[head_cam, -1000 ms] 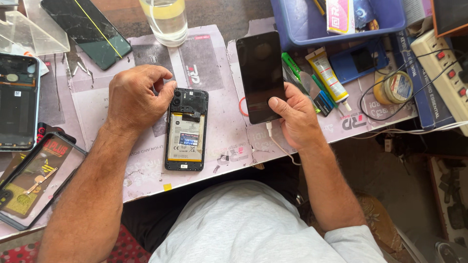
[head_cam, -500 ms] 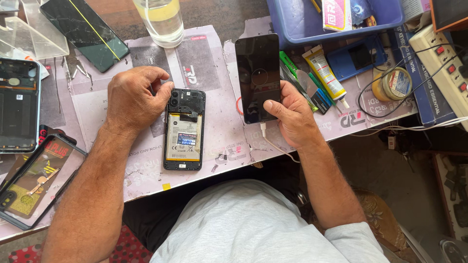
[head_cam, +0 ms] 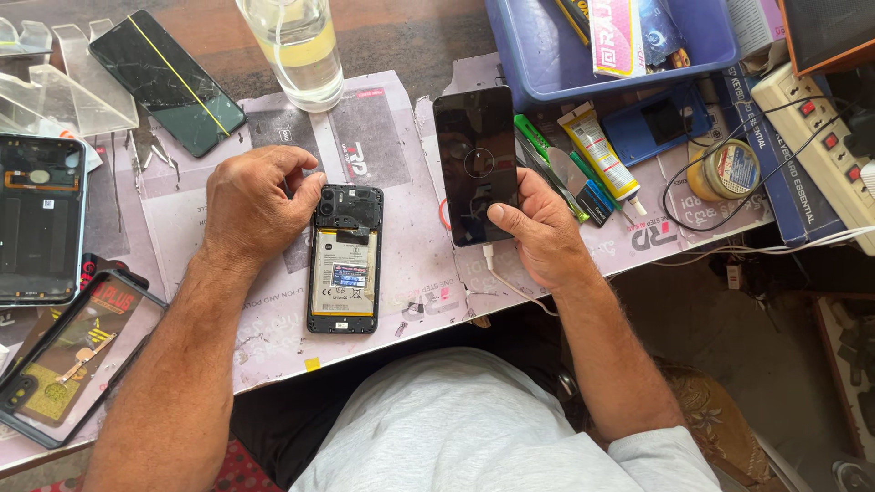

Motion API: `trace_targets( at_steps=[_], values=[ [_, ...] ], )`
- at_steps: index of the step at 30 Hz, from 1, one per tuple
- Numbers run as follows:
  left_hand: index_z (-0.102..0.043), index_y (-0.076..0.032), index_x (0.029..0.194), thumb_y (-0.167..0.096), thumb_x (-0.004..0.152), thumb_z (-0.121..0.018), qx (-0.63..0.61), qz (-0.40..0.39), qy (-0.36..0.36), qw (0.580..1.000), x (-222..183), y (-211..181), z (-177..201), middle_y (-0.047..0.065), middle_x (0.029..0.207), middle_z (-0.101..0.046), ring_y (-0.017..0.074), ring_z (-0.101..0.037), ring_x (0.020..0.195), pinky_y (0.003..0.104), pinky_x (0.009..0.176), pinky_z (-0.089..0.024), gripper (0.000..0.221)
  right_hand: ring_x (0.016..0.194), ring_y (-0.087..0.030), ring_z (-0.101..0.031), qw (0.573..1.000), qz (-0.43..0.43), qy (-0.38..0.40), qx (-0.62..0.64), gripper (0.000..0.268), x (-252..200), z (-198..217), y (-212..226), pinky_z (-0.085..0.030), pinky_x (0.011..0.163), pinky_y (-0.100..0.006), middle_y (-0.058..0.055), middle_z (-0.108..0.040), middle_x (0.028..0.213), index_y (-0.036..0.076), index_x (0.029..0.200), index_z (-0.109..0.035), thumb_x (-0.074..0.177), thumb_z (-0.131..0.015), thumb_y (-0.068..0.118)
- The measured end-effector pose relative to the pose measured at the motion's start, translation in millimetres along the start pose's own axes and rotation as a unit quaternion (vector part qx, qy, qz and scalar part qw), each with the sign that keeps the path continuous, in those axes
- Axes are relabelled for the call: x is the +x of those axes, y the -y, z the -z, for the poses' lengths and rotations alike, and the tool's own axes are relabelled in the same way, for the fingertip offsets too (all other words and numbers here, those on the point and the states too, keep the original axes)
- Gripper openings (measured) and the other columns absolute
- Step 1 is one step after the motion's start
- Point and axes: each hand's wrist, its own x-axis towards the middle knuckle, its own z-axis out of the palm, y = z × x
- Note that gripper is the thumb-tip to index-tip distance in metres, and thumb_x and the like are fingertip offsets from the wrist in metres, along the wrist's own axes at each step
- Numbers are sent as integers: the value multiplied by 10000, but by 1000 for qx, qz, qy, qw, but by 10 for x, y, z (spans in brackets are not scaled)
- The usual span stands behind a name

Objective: The person disassembles a mobile phone by removing components, cleans a smartphone screen using a liquid from a spray bottle, and reconnects internal cables using a small prying tool.

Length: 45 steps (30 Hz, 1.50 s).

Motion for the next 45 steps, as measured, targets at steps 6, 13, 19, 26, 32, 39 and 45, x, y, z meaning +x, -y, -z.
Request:
trace_targets(
  at_steps=[6,13,19,26,32,39,45],
  values=[
    [-781,-34,993,-105,876,-794,3,5,8,1000,2,4,-6,77,811,-741,155,-695,677,312,623,-565,137,1157,-160,-639,1000,2,2,-13,449,-8,6,1,-511,1075,-341,-132,-669,1260,-56,1365,-507,985,-700,88],
    [-783,-50,958,-274,908,-838,16,1,14,1000,15,27,-19,68,792,-740,146,-674,645,312,572,-542,236,1157,-155,-636,1000,3,-2,-9,471,-10,-13,10,-506,1081,-341,-125,-665,1263,-55,1370,-506,973,-711,94],
    [-783,-50,945,-321,925,-824,15,0,18,1000,14,20,0,63,750,-718,151,-650,618,322,555,-519,275,1166,-152,-632,1000,8,-1,-12,461,-16,-1,-2,-501,1089,-337,-121,-666,1266,-57,1368,-509,980,-705,97],
    [-786,-58,947,-321,945,-815,19,-19,8,1000,3,36,-27,78,810,-752,169,-677,652,324,591,-540,265,1106,-193,-678,1000,0,1,-15,430,-22,-96,73,-567,1014,-369,-136,-693,1216,-43,1341,-515,970,-685,92],
    [-793,-59,1009,-276,962,-799,21,-25,13,999,-2,56,-37,107,905,-768,210,-718,737,335,666,-570,223,1119,-164,-663,1000,16,-24,6,392,-58,-16,111,-537,1035,-335,-103,-685,1247,-38,1346,-554,969,-652,7],
    [-797,-84,1048,-341,975,-789,43,-11,17,999,-31,83,-61,99,857,-759,207,-719,748,336,688,-562,268,1051,-182,-695,981,108,-156,-36,339,-291,793,852,-558,986,-323,-111,-714,1181,-32,1291,-587,957,-641,-33],
    [-810,-107,1052,-394,955,-784,63,15,32,997,-53,91,-82,76,819,-760,171,-710,668,304,597,-552,304,1018,-171,-699,966,113,-223,-59,335,-116,1305,1004,-581,954,-331,-102,-710,1158,-21,1269,-591,940,-641,-58]
  ],
)
